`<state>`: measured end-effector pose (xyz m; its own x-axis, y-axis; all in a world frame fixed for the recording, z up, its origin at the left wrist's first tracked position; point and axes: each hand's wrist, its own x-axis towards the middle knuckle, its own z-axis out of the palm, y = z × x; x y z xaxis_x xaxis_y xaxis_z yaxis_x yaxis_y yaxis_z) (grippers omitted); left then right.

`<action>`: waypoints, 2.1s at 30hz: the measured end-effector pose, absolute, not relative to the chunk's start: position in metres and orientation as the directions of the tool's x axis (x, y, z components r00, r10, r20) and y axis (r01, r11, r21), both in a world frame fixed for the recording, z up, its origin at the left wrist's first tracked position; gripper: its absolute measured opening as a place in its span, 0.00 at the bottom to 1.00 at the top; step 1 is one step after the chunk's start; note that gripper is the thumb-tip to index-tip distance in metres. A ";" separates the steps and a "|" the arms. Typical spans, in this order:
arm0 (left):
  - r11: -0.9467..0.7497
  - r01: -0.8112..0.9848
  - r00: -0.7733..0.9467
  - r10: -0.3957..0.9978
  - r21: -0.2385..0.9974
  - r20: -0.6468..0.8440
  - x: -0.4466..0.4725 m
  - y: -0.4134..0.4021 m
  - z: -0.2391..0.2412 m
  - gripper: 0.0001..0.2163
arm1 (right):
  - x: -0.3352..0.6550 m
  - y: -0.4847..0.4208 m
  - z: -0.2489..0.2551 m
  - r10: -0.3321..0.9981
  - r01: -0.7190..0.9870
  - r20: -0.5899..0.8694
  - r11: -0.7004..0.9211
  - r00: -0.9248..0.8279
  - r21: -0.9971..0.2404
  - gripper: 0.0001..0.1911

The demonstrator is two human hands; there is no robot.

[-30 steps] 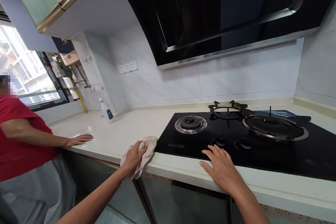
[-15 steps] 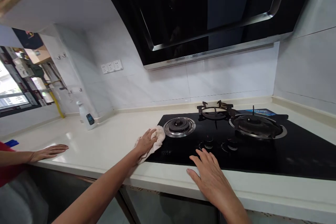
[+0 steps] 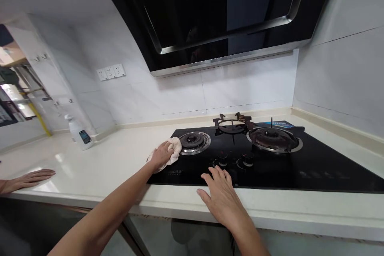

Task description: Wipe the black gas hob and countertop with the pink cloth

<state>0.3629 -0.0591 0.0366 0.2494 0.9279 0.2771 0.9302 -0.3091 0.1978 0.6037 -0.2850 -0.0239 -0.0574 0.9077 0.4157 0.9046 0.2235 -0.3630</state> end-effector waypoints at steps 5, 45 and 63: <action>-0.485 0.863 0.439 0.858 0.140 0.268 0.366 -0.124 0.032 0.19 | 0.602 -0.284 -0.028 0.905 0.896 0.420 0.237 -0.063 -0.376 0.30; 0.252 0.919 -0.340 0.895 0.303 0.287 0.067 -0.144 0.043 0.23 | 0.626 -0.260 -0.064 0.807 0.936 0.571 0.070 0.150 -0.345 0.39; -0.615 0.762 0.238 0.555 0.201 0.797 0.352 -0.273 -0.058 0.21 | 0.619 -0.267 -0.052 0.814 0.923 0.561 0.088 0.150 -0.374 0.37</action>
